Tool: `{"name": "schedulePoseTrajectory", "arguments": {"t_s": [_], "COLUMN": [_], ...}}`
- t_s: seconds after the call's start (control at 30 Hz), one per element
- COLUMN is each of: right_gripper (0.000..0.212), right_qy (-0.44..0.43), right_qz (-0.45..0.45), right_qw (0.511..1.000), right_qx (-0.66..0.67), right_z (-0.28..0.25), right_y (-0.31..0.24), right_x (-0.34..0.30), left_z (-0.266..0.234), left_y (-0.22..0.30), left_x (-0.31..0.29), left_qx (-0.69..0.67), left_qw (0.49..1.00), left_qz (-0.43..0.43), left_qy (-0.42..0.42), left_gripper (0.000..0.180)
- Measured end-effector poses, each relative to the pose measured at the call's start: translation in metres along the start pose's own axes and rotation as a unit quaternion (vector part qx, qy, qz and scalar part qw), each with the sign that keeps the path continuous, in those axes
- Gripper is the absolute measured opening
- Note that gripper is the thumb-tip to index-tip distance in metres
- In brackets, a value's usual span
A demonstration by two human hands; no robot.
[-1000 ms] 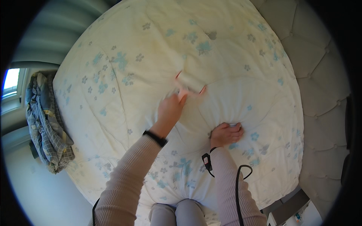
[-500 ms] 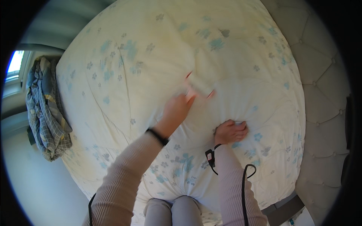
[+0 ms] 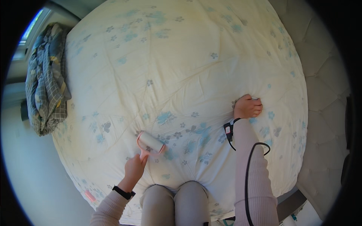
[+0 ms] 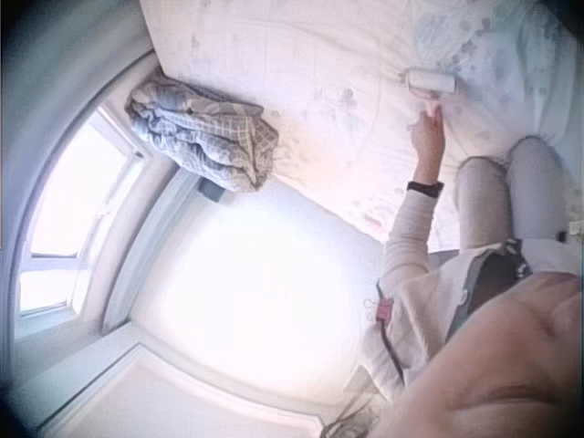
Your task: The person uses a pink lint roller to roll over a floral-patterned bedsheet, then removes the used adhesive sheet and wipes the bed with a white tissue. The person continues rolling and wiping across the bed surface.
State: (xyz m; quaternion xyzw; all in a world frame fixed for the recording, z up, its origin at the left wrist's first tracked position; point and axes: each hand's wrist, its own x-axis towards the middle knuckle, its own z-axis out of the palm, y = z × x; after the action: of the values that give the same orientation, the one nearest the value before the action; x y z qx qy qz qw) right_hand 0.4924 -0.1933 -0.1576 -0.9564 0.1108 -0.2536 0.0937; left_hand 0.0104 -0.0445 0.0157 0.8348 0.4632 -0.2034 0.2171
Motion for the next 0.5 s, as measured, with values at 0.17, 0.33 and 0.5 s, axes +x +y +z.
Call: {"name": "schedulePoseTrajectory", "arguments": {"t_s": [0.17,0.33,0.5], "right_gripper": [0.046,0.011,0.019], "right_qy": [-0.109,-0.326,-0.574], "right_qz": [-0.027,-0.178,-0.190], "right_qw": [0.978,0.833,0.639], "right_qx": [0.173,0.411,0.475], "right_z": [-0.047,-0.210,-0.328], "right_y": [0.008,0.026,0.039], "right_x": [-0.013,-0.137,-0.249], "left_z": [0.039,0.064,0.069], "left_y": [-0.030,0.017,0.072], "left_x": [-0.044,-0.042,-0.032], "left_qx": [-0.060,-0.505,-0.617], "left_qw": [0.996,0.847,0.770], "left_qz": [-0.058,-0.160,0.006], "left_qy": [0.032,0.041,0.164], "left_gripper": [0.048,0.049,0.045]}}
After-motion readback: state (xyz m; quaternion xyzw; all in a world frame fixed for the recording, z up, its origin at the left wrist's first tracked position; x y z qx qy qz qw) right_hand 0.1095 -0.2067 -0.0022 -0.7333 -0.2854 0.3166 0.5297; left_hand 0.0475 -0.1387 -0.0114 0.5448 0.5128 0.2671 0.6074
